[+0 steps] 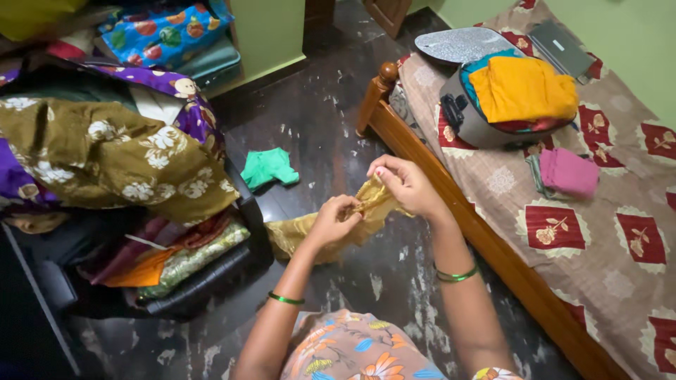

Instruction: The person folds several pieces of clothing by hand and places them on a stack.

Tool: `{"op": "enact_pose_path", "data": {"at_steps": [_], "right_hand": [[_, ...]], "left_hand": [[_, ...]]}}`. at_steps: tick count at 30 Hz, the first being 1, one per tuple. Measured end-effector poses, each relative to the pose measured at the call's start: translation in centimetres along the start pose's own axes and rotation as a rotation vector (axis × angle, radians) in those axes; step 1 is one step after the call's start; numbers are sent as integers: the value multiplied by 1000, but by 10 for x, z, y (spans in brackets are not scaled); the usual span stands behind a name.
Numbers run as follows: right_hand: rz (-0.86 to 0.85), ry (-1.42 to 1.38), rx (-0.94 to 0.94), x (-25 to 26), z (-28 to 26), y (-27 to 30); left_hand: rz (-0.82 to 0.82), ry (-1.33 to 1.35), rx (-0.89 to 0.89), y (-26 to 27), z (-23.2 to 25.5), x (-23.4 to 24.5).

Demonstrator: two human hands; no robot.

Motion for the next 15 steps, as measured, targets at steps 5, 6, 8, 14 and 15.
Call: {"op": "enact_pose_path", "data": {"at_steps": [5, 6, 8, 14, 15], "right_hand": [[10, 10, -1, 31, 3, 20], [6, -7, -12, 35, 5, 25], [-14, -40, -22, 38, 8, 32], [-69, -40, -1, 41, 13, 41], [-66, -21, -13, 42, 14, 43]], "left_hand": [[86, -51, 25, 0, 13, -11], [86, -48, 9, 0, 18, -16], [67, 240, 108, 2, 19, -35], [318, 88, 91, 1, 35, -52], [364, 65, 133, 2, 32, -51]]}}
Point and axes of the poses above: each hand's wrist, its own y-axis away from the middle knuckle, its own x-axis out of the back of the hand, z = x × y, the point moved 8 cm from there along -y, towards the middle knuckle, and after that the axes turned 2 degrees about -x, right-handed, at the moved point
